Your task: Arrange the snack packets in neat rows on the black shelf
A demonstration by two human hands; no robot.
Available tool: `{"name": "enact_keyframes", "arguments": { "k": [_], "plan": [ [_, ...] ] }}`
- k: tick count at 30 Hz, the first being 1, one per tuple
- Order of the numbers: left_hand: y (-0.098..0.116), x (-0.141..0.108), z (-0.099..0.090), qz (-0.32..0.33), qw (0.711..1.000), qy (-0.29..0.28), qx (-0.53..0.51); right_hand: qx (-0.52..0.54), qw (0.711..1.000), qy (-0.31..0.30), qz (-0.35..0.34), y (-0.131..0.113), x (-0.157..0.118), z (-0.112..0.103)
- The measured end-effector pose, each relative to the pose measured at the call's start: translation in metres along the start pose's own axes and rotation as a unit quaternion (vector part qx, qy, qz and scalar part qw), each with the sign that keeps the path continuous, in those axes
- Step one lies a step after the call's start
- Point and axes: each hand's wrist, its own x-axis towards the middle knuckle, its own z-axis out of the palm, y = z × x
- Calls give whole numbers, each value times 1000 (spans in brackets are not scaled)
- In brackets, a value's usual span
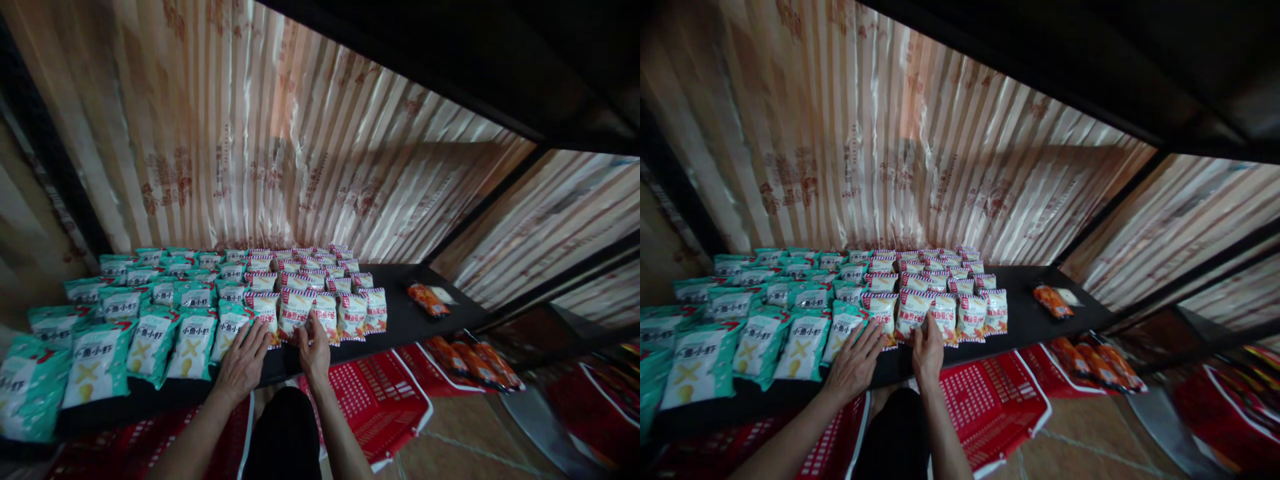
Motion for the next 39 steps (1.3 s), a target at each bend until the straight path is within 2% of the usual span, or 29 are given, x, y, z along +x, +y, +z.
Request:
{"name": "enact_keyframes", "arguments": {
  "k": [7,15,23,32,39],
  "plan": [
    [0,-2,0,9,1000,-11,4,-9,998,-55,-14,-9,4,-1],
    [1,-2,-3,4,1000,-21,3,-13,999,-46,-16,-12,-14,2],
    [3,-3,-3,0,1000,-28,-5,-19,995,-87,-45,-7,-1,-4],
    [4,-2,-7,3,999,-50,4,-13,994,-90,-57,-7,9,-11],
    [5,-1,-7,5,998,-56,17,-9,992,-93,-82,-2,4,-10]
  ]
}}
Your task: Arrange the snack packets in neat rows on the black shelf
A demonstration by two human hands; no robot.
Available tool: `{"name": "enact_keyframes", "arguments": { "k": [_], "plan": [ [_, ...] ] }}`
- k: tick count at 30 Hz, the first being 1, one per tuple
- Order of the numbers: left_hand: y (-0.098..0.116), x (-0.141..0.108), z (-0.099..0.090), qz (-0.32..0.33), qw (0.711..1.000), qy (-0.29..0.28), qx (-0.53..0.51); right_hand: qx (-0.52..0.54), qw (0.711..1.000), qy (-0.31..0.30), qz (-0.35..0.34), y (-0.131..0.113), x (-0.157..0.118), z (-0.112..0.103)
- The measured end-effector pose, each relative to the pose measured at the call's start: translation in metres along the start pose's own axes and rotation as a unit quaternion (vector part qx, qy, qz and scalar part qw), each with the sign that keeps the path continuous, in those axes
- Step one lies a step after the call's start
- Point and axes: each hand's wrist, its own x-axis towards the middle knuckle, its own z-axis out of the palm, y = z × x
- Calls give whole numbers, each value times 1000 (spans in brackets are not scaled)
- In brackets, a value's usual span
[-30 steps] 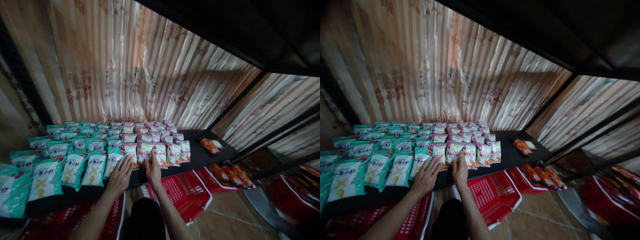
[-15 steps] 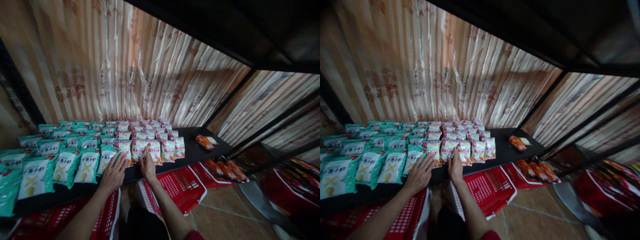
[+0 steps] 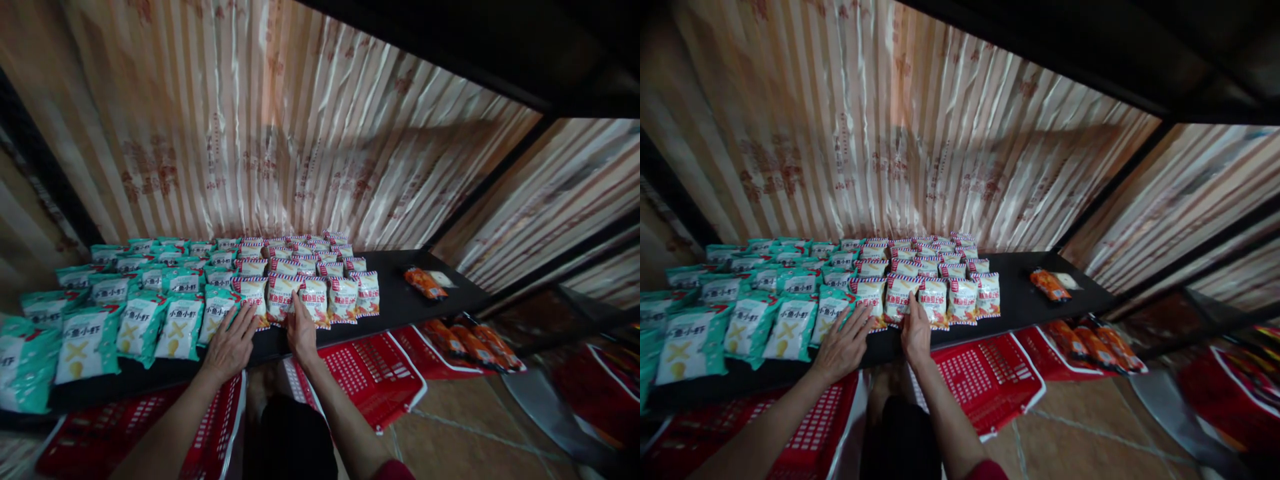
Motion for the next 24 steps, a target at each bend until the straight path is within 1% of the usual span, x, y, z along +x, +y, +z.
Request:
{"name": "enact_keyframes", "arguments": {
  "k": [7,14,16,19,22,24],
  "plan": [
    [2,0,-1,14,1000,17,12,37,999,-10,-23,2,-5,1],
    [8,2,-5,32,997,48,43,83,994,-37,-60,12,-5,-13],
    [15,7,-6,34,997,57,47,99,991,-52,-75,16,-3,-18],
    [30,22,-4,30,997,57,45,118,985,-78,-95,22,1,-24],
    [44,40,7,33,998,42,45,136,980,-95,-113,27,7,-29],
    [50,47,16,38,997,36,49,143,976,-106,-124,29,13,-32]
  ]
}}
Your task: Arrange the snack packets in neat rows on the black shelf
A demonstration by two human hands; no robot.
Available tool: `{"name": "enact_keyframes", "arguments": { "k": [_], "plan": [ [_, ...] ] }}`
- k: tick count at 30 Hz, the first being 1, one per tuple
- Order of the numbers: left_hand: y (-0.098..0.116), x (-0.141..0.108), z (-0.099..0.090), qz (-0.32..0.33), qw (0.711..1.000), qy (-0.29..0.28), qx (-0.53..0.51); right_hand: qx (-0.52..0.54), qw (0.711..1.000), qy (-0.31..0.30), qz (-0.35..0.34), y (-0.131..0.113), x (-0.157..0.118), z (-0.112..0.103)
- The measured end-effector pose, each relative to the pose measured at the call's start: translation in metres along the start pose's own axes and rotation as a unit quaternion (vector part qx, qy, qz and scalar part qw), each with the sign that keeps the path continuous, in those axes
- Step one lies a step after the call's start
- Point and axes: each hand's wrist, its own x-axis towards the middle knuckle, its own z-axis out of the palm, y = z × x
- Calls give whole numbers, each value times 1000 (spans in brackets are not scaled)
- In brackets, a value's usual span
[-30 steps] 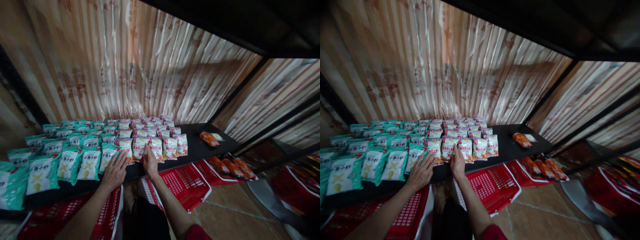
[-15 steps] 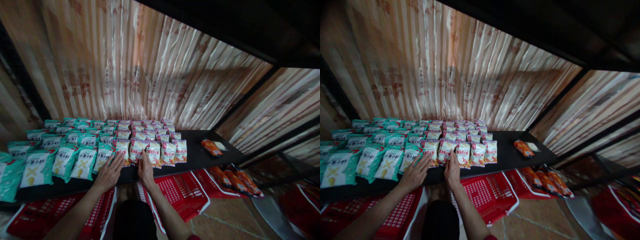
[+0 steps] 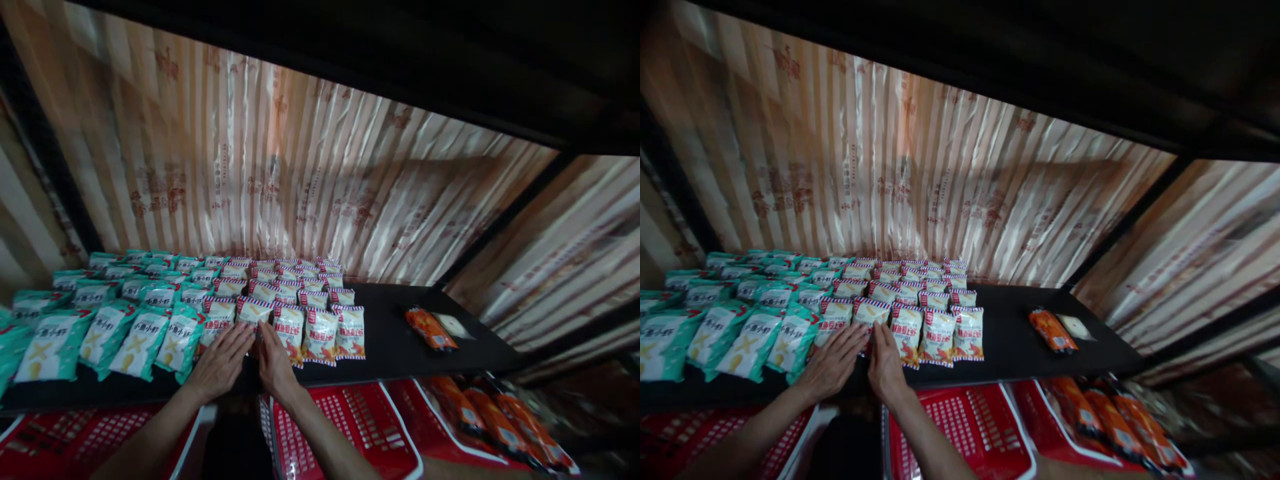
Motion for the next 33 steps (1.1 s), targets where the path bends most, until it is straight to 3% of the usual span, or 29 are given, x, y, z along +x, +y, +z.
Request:
{"name": "enact_keyframes", "arguments": {
  "k": [6,12,16,20,25,33],
  "plan": [
    [6,2,15,-5,999,-29,19,19,997,-81,1,3,17,-18],
    [9,2,13,-21,998,-49,24,14,988,-152,-2,-2,27,-35],
    [10,5,9,-14,998,-49,31,-14,972,-235,-16,-11,45,-59],
    [10,8,4,-16,998,-52,26,-90,973,-214,11,-6,73,-79],
    [10,12,-1,-4,997,-66,26,-153,975,-159,14,14,102,-80],
    [10,11,-3,-17,998,-64,21,-242,946,-213,14,21,137,-63]
  ]
}}
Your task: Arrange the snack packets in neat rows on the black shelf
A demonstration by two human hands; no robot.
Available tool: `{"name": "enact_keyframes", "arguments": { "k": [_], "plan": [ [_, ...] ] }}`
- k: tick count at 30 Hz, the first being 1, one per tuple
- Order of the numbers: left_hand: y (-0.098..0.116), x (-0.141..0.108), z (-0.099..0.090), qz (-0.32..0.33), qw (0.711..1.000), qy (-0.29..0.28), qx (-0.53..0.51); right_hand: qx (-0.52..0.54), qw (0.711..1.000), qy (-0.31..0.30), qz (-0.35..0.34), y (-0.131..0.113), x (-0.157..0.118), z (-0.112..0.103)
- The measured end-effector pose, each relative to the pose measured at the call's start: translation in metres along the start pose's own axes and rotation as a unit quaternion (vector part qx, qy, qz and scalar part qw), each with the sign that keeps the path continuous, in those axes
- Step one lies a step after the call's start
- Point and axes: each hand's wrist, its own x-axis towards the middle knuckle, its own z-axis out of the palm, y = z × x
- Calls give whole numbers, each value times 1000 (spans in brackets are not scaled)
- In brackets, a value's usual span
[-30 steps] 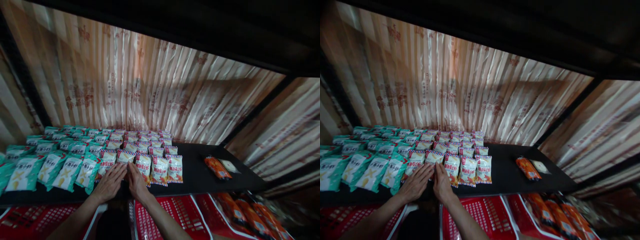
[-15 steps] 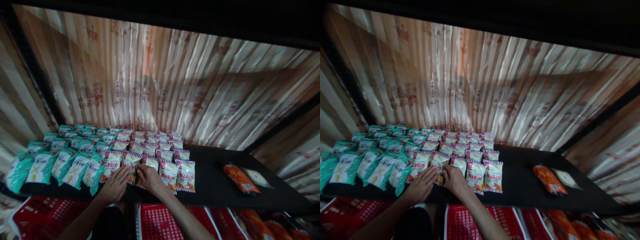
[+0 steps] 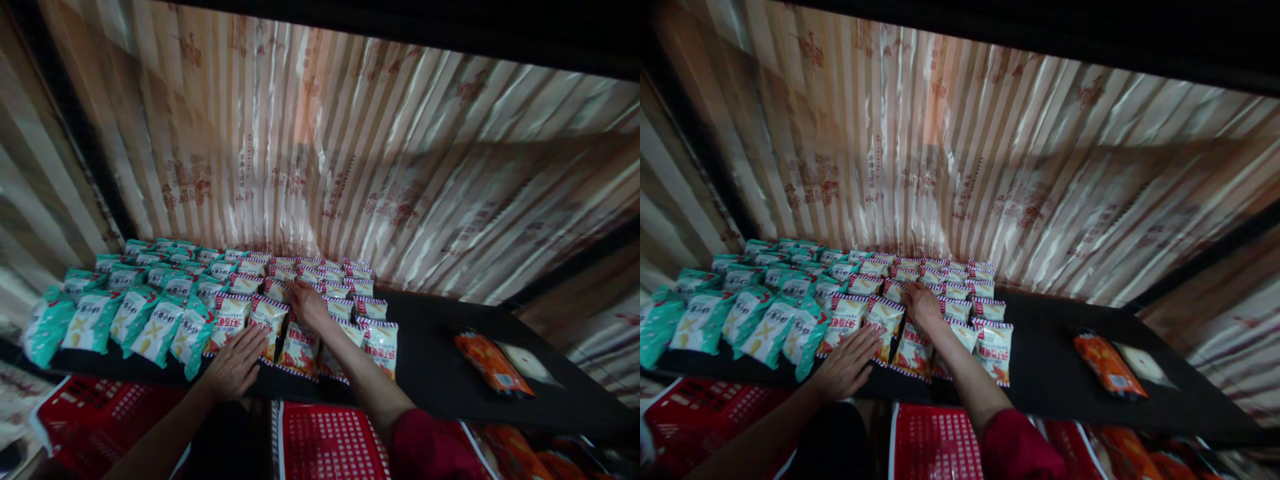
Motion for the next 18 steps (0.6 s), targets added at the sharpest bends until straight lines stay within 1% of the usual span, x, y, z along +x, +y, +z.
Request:
{"name": "enact_keyframes", "arguments": {
  "k": [4,7,9,13,18],
  "plan": [
    [-1,-2,2,-5,1000,-9,1,-30,999,-21,11,-4,14,1],
    [-1,-5,7,-3,1000,-28,-8,-39,998,-34,40,-4,23,1],
    [-1,-6,10,-2,999,-30,-18,-37,997,-42,51,-4,27,1],
    [-1,-5,11,-3,1000,-4,-25,-46,996,-54,47,-4,32,1],
    [-1,-1,3,-12,1000,21,-7,-88,994,-43,45,-7,37,-1]
  ]
}}
